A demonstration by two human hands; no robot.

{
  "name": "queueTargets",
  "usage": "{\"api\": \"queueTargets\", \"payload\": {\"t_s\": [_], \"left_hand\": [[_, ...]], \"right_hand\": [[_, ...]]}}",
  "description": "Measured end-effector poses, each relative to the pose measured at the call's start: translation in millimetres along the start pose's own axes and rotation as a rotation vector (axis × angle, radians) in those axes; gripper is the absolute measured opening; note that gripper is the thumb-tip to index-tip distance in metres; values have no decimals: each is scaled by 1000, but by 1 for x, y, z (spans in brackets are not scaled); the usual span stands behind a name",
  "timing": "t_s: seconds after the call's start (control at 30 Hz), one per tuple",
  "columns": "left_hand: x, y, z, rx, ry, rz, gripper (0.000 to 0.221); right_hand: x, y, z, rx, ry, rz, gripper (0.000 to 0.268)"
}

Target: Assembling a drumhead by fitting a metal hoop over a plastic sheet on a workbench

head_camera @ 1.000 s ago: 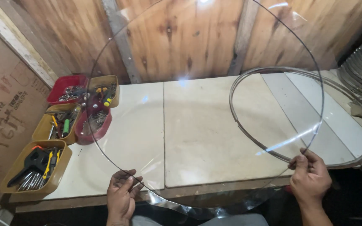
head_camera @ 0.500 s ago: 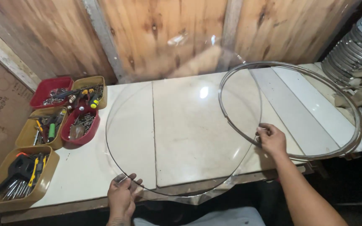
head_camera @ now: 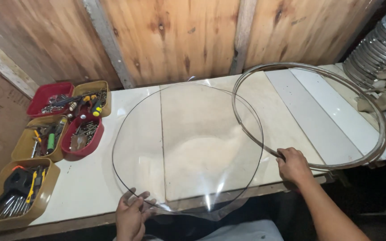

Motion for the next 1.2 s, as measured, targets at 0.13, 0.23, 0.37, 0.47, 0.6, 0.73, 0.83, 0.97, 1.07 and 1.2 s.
{"api": "queueTargets", "payload": {"t_s": [0.13,0.23,0.37,0.47,0.6,0.73,0.83,0.97,1.07,1.2], "left_hand": [[31,-16,-37,79,-101,119,36],[59,-23,-75,110,-200,199,37],[84,-23,-111,261,-400,406,40],[106,-25,-138,348,-493,510,41],[138,-32,-166,397,-539,729,45],[134,-13,-171,375,-519,785,46],[145,-3,-175,371,-504,818,55],[148,0,-177,319,-537,572,55],[145,-2,-171,299,-518,614,54],[153,-12,-161,397,-487,769,50]], "right_hand": [[-6,-4,0,100,40,5,38],[3,16,26,124,72,88,37],[44,84,95,49,-175,284,34],[50,58,80,-37,-203,227,49],[54,12,62,22,-8,111,48],[80,-5,56,57,411,-238,33],[106,17,72,48,558,-272,32],[129,49,104,162,759,-303,33],[137,66,122,2,885,-242,24],[143,56,137,-177,1019,-167,33]]}}
Point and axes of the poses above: each hand's wrist, its own x-axis away from the middle knuckle, its own y-axis out of the back of the hand, z = x × y, the point moved 5 cm from there along -x, towards the middle knuckle, and after that the axes turned 3 degrees about -z, right-handed, at the moved point
